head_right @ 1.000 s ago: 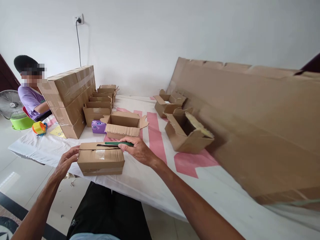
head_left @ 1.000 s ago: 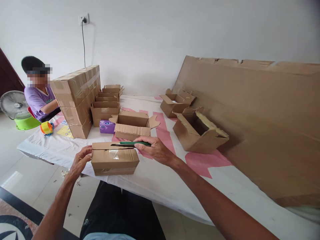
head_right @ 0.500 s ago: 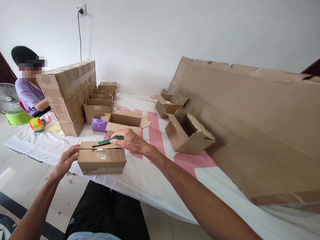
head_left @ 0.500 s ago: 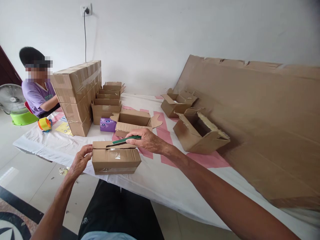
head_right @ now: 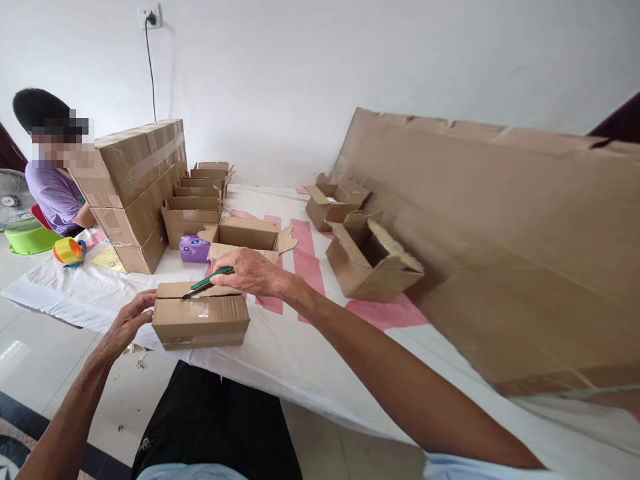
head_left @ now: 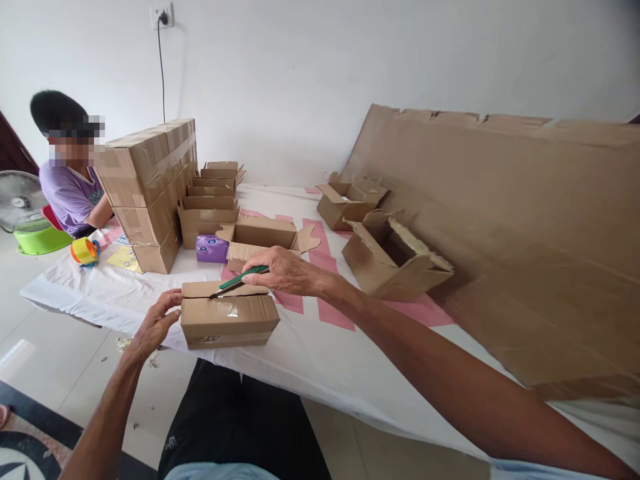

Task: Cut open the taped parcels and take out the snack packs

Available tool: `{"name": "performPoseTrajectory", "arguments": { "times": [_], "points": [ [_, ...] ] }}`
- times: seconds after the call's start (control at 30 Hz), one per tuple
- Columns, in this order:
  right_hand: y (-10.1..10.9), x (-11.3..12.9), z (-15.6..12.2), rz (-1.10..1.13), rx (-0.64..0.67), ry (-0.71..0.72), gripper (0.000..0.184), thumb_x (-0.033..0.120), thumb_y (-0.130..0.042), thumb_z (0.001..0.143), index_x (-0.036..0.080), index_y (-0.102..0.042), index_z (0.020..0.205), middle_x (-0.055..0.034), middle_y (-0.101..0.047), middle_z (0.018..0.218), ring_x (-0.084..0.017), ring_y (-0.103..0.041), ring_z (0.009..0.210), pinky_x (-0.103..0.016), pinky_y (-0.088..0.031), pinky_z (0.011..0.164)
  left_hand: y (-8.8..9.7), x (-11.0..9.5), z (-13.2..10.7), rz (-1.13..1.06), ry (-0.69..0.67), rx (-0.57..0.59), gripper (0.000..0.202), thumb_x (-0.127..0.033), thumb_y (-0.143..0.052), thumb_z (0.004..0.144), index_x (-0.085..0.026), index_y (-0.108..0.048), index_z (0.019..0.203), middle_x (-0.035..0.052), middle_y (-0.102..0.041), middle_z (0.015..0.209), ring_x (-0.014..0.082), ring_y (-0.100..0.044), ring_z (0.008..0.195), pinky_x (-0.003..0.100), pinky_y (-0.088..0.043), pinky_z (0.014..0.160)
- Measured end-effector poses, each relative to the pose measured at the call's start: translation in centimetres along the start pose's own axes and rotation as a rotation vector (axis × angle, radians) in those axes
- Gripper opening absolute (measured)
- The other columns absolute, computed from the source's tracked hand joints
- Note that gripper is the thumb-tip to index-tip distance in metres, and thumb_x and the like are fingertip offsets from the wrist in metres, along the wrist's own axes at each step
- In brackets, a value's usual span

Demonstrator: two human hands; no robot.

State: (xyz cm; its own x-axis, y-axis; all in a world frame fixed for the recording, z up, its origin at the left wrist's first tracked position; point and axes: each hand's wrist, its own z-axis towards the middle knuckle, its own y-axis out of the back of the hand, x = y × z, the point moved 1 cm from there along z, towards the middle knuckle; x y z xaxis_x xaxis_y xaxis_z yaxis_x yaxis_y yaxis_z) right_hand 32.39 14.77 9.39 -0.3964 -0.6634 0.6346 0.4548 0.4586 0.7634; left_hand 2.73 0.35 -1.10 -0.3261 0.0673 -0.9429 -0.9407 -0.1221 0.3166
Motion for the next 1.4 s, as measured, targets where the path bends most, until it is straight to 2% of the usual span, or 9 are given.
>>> {"name": "performPoseTrajectory", "arguments": {
  "times": [0.4,0.57,0.7,0.87,1.0,1.13,1.2,1.3,1.4],
  "points": [
    [2.3,1.1,2.7,-0.18,0.135,0.078,0.023,0.038,-0.065,0.09,0.026,-0.083,0.081,0.0011,-0.066,0.069,-0.014,-0.05,0.064,-0.032,-0.03,0.062,-0.1,0.3,0.7,0.073,0.008,-0.086,0.04,-0.059,-0.071,0.087,-0.024,-0.077,0.106,0.0106,-0.071,0.139,0.0309,-0.07,0.119,0.042,-0.059,0.098],
    [3.2,-0.7,0.7,-0.193,0.119,0.018,0.028,0.036,-0.065,0.089,0.023,-0.076,0.067,0.0026,-0.054,0.056,-0.011,-0.038,0.054,-0.032,-0.024,0.056,0.1,-0.1,0.6,0.073,0.006,-0.073,0.041,-0.056,-0.071,0.088,-0.023,-0.075,0.112,0.0115,-0.071,0.136,0.0298,-0.071,0.116,0.042,-0.059,0.097],
    [4.9,-1.6,-0.9,-0.191,0.077,-0.074,0.026,0.036,-0.069,0.087,0.023,-0.076,0.066,0.0014,-0.058,0.057,-0.011,-0.039,0.052,-0.032,-0.025,0.055,0.2,-0.6,0.6,0.084,0.02,-0.06,0.041,-0.055,-0.073,0.088,-0.022,-0.074,0.111,0.0124,-0.07,0.139,0.0293,-0.071,0.115,0.038,-0.06,0.091],
    [6.9,-4.6,-5.2,-0.047,-0.145,-0.107,0.031,0.046,-0.065,0.091,0.022,-0.084,0.092,-0.0041,-0.072,0.076,-0.019,-0.058,0.068,-0.033,-0.04,0.063,0.1,-1.1,0.7,0.108,-0.002,-0.039,0.036,-0.053,-0.074,0.087,-0.022,-0.072,0.104,0.012,-0.07,0.137,0.0298,-0.07,0.118,0.033,-0.059,0.083],
    [0.9,-9.8,-11.6,0.083,-0.377,-0.186,0.051,0.05,-0.05,0.1,0.021,-0.074,0.133,-0.0081,-0.077,0.102,-0.026,-0.068,0.086,-0.038,-0.052,0.075,0.4,-0.8,0.9,0.123,-0.023,-0.031,0.04,-0.057,-0.076,0.084,-0.022,-0.073,0.105,0.0138,-0.065,0.145,0.0338,-0.066,0.128,0.032,-0.06,0.082],
    [-8.8,-15.2,-17.0,-0.102,-0.536,-0.285,0.042,0.043,-0.047,0.099,0.021,-0.071,0.126,-0.0127,-0.074,0.107,-0.031,-0.068,0.101,-0.045,-0.056,0.088,1.0,-1.0,0.8,0.169,-0.043,0.023,0.049,-0.058,-0.079,0.085,-0.023,-0.075,0.118,0.0151,-0.056,0.156,0.0383,-0.057,0.142,0.034,-0.062,0.088],
    [-12.0,-17.1,-18.3,-0.224,-0.562,-0.336,0.04,0.04,-0.047,0.099,0.019,-0.07,0.125,-0.0157,-0.073,0.108,-0.035,-0.067,0.105,-0.048,-0.055,0.091,1.3,-1.6,0.7,0.2,-0.059,0.074,0.054,-0.055,-0.081,0.085,-0.027,-0.073,0.13,0.0138,-0.053,0.161,0.0385,-0.054,0.146,0.035,-0.062,0.093],
    [-13.3,-18.6,-18.7,-0.31,-0.533,-0.405,0.039,0.039,-0.048,0.1,0.02,-0.069,0.125,-0.0163,-0.072,0.111,-0.037,-0.065,0.106,-0.05,-0.054,0.09,1.6,-2.4,1.0,0.26,-0.06,0.189,0.067,-0.052,-0.084,0.084,-0.032,-0.066,0.146,0.0117,-0.054,0.162,0.0386,-0.053,0.146,0.037,-0.063,0.097],
    [-12.3,-17.6,-17.5,-0.237,-0.578,-0.382,0.037,0.046,-0.052,0.099,0.021,-0.07,0.121,-0.0158,-0.071,0.112,-0.037,-0.065,0.109,-0.053,-0.054,0.094,1.9,-2.5,1.6,0.286,-0.041,0.262,0.076,-0.053,-0.086,0.082,-0.032,-0.062,0.151,0.0122,-0.054,0.162,0.0389,-0.056,0.143,0.04,-0.065,0.097]
  ]
}}
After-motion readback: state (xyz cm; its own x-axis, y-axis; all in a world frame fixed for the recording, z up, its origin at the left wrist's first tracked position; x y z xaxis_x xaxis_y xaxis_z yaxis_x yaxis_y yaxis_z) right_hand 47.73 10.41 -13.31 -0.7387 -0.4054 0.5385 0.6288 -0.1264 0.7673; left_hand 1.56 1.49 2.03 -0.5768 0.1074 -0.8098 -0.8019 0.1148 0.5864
